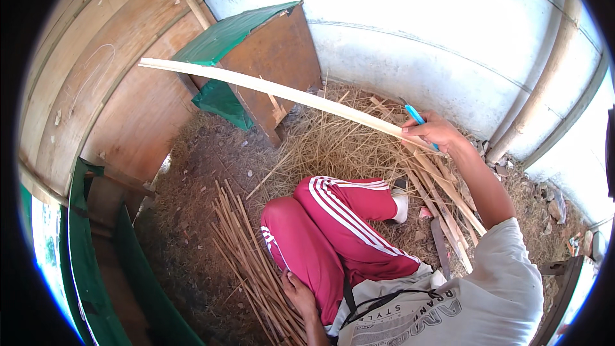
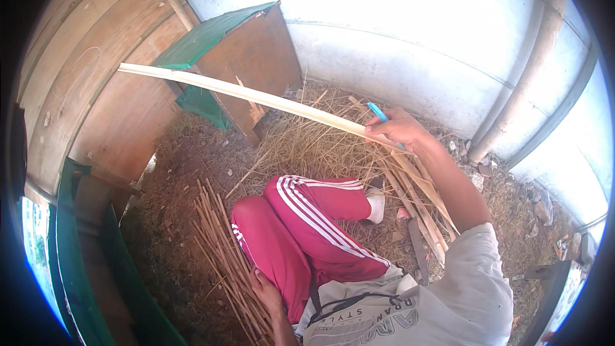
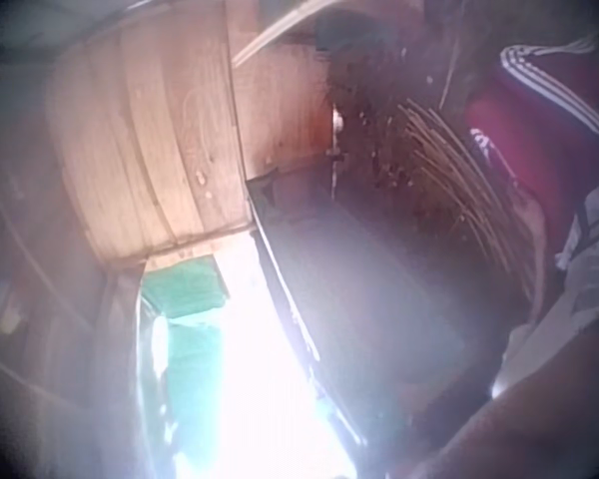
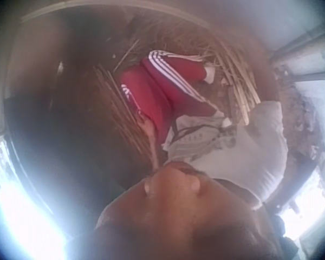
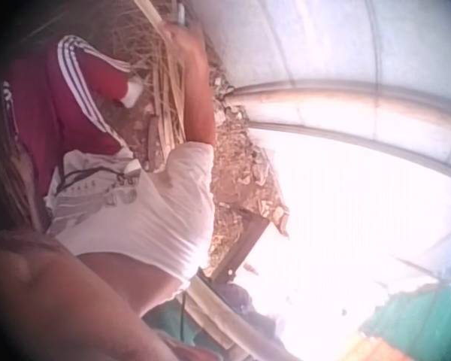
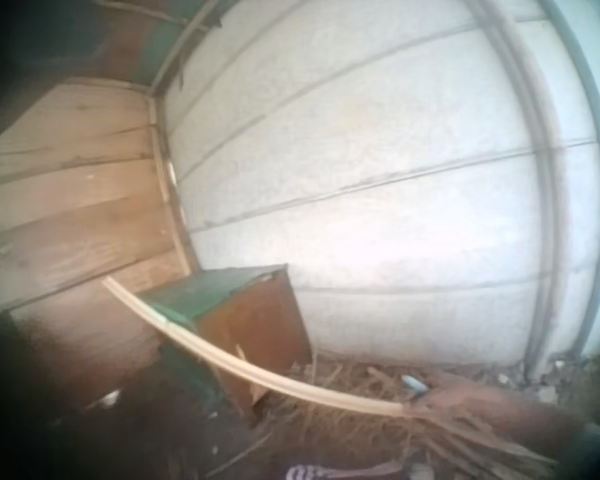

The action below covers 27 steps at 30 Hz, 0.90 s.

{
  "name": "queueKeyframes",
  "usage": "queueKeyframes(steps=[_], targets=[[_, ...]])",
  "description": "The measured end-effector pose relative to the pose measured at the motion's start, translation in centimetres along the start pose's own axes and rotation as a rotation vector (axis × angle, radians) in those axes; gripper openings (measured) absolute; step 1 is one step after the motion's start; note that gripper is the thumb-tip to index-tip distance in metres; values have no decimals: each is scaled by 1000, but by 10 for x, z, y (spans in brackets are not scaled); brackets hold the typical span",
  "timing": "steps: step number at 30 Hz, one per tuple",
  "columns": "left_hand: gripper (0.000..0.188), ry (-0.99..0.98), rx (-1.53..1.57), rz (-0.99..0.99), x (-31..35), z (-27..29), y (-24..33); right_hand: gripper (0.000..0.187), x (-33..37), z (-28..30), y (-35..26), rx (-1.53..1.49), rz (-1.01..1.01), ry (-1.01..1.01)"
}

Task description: The person sits on the ground and uses a utility knife to shave thin strips off long bamboo sticks. They repeatedly scrape the blade along the sticks to remove the outer layer, creating fine shavings that fall onto the straw-covered floor.

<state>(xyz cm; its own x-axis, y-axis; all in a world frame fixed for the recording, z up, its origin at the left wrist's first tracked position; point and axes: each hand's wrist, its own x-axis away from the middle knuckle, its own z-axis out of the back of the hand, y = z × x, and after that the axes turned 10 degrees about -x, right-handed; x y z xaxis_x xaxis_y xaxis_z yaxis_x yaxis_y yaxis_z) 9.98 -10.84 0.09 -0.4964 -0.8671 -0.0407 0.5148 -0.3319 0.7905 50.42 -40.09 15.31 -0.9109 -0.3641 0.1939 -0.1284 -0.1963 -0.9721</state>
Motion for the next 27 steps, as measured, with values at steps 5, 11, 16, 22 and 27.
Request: queueKeyframes(steps=[5, 11, 16, 22, 27], targets=[[36, 20, 22, 13, -3, 3, 2, 34, 20, -15, -14, 148, 43, 60], [32, 46, 24, -8, -9, 1, -7, 28, 32, 15, 31, 224, 133, 168], [32, 81, 10, 16, -3, 4, 9, 24, 47, 36, 58, 221, 160, 213], [31, 68, 8, -14, -5, 3, 9, 24, 64, 58, 69, 261, 155, 251], [30, 58, 112, -74, -21, 7, -5, 24, 71, 57, 63, 248, 202, 231]])
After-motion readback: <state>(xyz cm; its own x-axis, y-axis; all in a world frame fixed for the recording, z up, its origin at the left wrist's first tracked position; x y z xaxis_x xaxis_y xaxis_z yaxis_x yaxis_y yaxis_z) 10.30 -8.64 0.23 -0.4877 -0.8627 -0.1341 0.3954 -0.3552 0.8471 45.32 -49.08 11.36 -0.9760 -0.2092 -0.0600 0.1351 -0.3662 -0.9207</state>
